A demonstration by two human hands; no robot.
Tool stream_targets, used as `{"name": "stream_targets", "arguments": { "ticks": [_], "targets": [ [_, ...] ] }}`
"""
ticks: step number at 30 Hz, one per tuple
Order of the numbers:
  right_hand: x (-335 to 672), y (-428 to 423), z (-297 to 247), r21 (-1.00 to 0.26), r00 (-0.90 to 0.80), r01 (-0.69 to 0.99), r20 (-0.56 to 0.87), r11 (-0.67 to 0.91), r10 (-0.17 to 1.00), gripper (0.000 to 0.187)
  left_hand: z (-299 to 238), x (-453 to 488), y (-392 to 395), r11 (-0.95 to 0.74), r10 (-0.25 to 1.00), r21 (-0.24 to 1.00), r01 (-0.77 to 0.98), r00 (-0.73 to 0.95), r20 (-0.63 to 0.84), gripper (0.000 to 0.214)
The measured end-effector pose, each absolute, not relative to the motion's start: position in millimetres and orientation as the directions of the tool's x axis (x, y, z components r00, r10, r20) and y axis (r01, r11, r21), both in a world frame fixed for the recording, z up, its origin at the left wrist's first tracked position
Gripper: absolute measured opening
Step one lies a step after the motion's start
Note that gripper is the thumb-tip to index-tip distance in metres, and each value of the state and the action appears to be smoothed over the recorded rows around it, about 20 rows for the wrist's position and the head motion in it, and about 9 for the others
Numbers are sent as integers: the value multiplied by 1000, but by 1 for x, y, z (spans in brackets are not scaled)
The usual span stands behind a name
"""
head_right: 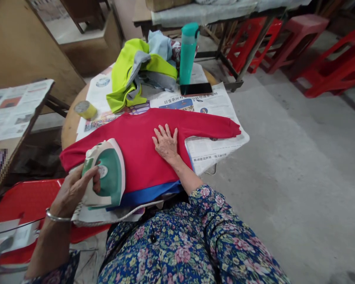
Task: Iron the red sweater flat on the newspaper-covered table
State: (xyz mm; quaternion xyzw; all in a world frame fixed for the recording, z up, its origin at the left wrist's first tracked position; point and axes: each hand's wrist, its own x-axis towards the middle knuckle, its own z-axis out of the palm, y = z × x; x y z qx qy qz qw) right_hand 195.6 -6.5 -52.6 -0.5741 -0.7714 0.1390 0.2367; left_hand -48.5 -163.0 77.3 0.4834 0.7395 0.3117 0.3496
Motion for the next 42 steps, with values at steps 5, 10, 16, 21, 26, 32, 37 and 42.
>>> {"name": "stream_targets", "arguments": {
  "ticks": [5, 10, 16, 21, 26, 32, 37, 42],
  "targets": [
    [199, -13, -41, -420, -554, 686, 227, 594, 801, 48, 79, -47, -173, 342, 924, 811, 474, -325, -200, 41],
    [200, -14, -40, -396, -689, 604, 178, 692, 703, 44, 74, -54, -151, 360, 915, 837, 413, -330, -231, 41],
    [199, -12, -42, -362, -693, 614, 179, 702, 699, 44, 74, -53, -97, 374, 903, 884, 282, -327, -278, 39],
    [199, -9, -46, -331, -708, 606, 189, 723, 681, 45, 79, -46, -63, 347, 908, 911, 225, -326, -265, 33],
    [199, -9, -49, -308, -711, 604, 208, 735, 672, 44, 72, -46, -82, 330, 933, 907, 261, -237, -272, 40],
    [192, -13, -40, -179, -729, 622, 223, 763, 647, 32, 66, -40, -125, 262, 964, 878, 400, -147, -221, 41],
    [170, 5, -32, -155, -661, 708, 200, 689, 724, 24, 66, -36, -124, 251, 968, 865, 435, -132, -214, 40],
    [151, 27, -31, -201, -421, 878, 107, 434, 901, 38, 64, -35, -93, 279, 958, 905, 320, -157, -239, 35]
  ]
}}
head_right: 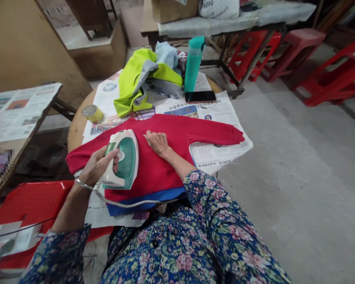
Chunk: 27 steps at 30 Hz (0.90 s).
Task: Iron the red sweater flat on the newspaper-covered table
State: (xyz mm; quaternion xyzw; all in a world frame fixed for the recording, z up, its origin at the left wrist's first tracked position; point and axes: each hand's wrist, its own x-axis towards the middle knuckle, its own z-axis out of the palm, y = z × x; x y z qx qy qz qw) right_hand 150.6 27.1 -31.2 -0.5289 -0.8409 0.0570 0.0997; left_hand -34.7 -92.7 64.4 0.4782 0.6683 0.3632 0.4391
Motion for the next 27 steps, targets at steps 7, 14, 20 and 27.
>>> {"name": "stream_targets", "arguments": {
  "ticks": [7, 14, 20, 27],
  "targets": [
    [150, 29, -27, -181, -422, 870, 209, 459, 882, 38, 72, -32, -47, 277, 953, 934, 225, -185, -238, 34],
    [149, 33, -29, -210, -416, 867, 191, 451, 889, 41, 66, -33, -45, 222, 974, 934, 279, -117, -196, 37],
    [148, 31, -32, -187, -364, 900, 176, 394, 915, 37, 64, -30, -89, 179, 977, 889, 422, 30, -211, 41],
    [147, 30, -34, -260, -127, 954, 102, 150, 987, 38, 68, -19, -113, 147, 980, 881, 450, 58, -193, 40]
  ]
}}
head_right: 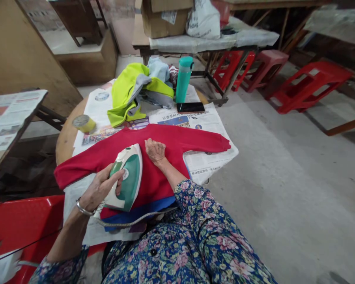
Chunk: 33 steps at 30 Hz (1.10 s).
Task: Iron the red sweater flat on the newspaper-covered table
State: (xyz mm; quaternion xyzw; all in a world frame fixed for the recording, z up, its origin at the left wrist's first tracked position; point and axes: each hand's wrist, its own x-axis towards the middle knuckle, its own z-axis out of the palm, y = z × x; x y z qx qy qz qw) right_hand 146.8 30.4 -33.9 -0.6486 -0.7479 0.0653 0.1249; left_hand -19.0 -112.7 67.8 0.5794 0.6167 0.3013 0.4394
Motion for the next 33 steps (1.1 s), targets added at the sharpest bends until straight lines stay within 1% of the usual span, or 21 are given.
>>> {"name": "stream_targets", "arguments": {
  "ticks": [2, 5, 7, 10, 13, 18, 20, 24, 26, 29, 31, 33],
  "targets": [
    [147, 30, -31, -286, -34, 956, 115, 65, 993, 38, 67, -17, -104, 138, 983, 880, 454, 47, -178, 39],
    [150, 31, -30, -301, 43, 954, 172, 11, 984, 35, 66, -14, -81, 135, 985, 894, 428, 41, -168, 39],
    [152, 32, -32, -336, 69, 942, 205, 4, 976, 35, 64, -9, -64, 146, 982, 914, 378, 53, -179, 39],
    [154, 33, -37, -413, 97, 911, 236, 10, 967, 40, 63, 1, -40, 170, 980, 942, 291, 54, -193, 41],
    [155, 34, -39, -424, 93, 906, 232, 14, 968, 39, 64, 7, -25, 167, 983, 956, 242, 33, -180, 43],
    [153, 35, -39, -391, 72, 920, 204, 14, 976, 20, 62, 4, -29, 160, 983, 943, 292, 41, -179, 44],
    [151, 35, -38, -382, 69, 924, 186, 8, 980, 22, 61, 0, -41, 157, 984, 939, 306, 28, -174, 45],
    [150, 36, -39, -370, 56, 929, 116, -9, 992, 37, 65, -8, -76, 160, 983, 903, 399, 16, -182, 41],
    [149, 37, -41, -370, 67, 929, 104, -24, 992, 38, 68, -11, -93, 162, 982, 881, 445, 18, -190, 39],
    [150, 38, -46, -402, 111, 915, 168, -35, 979, 33, 71, -12, -108, 149, 982, 865, 479, 28, -185, 39],
    [151, 39, -48, -442, 131, 897, 223, -19, 966, 29, 70, -11, -108, 142, 983, 863, 485, 36, -182, 38],
    [154, 38, -49, -482, 160, 876, 243, -24, 957, 25, 69, -9, -101, 138, 982, 871, 472, 46, -181, 37]
  ]
}}
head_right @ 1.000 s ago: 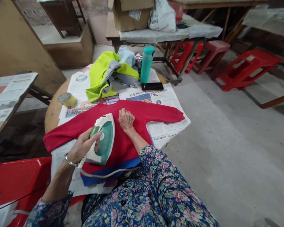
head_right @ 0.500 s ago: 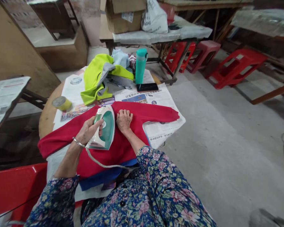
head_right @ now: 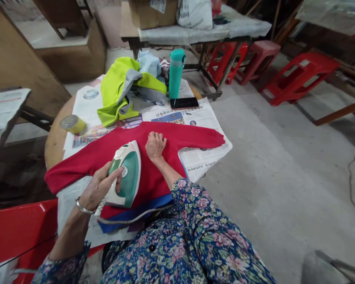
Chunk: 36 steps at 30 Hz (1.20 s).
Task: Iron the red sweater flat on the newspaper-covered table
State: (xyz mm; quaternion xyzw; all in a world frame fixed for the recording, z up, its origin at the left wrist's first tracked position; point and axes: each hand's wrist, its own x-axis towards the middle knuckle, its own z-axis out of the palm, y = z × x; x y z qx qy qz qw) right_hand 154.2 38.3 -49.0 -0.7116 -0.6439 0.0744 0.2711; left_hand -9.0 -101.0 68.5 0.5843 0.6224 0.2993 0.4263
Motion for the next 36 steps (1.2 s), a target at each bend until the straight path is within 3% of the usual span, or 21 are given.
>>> {"name": "stream_targets", "arguments": {
  "ticks": [6, 11, 17, 25, 29, 32, 36],
  "targets": [
    [160, 37, -46, -574, 259, 815, 234, -82, 937, 44, 63, 6, -57, 170, 971, 931, 325, 104, -213, 41],
    [158, 40, -47, -455, 249, 878, 172, -147, 953, 45, 60, 21, -15, 219, 968, 958, 183, 80, -236, 40],
    [160, 43, -57, -563, 252, 826, 323, -29, 912, 42, 58, 26, 11, 218, 969, 964, 152, 80, -232, 37],
    [158, 42, -39, -502, 222, 854, 116, -136, 968, 29, 58, 7, -23, 173, 979, 949, 263, 62, -195, 37],
    [155, 37, -31, -469, 35, 883, 95, 13, 995, 33, 59, -12, -51, 165, 984, 923, 348, 9, -179, 38],
    [154, 33, -29, -395, -139, 898, 158, 192, 978, 26, 60, -27, -63, 212, 977, 930, 301, -74, -199, 39],
    [154, 32, -31, -349, -236, 890, 197, 293, 952, 22, 62, -44, -65, 286, 949, 929, 234, -204, -240, 43]
  ]
}}
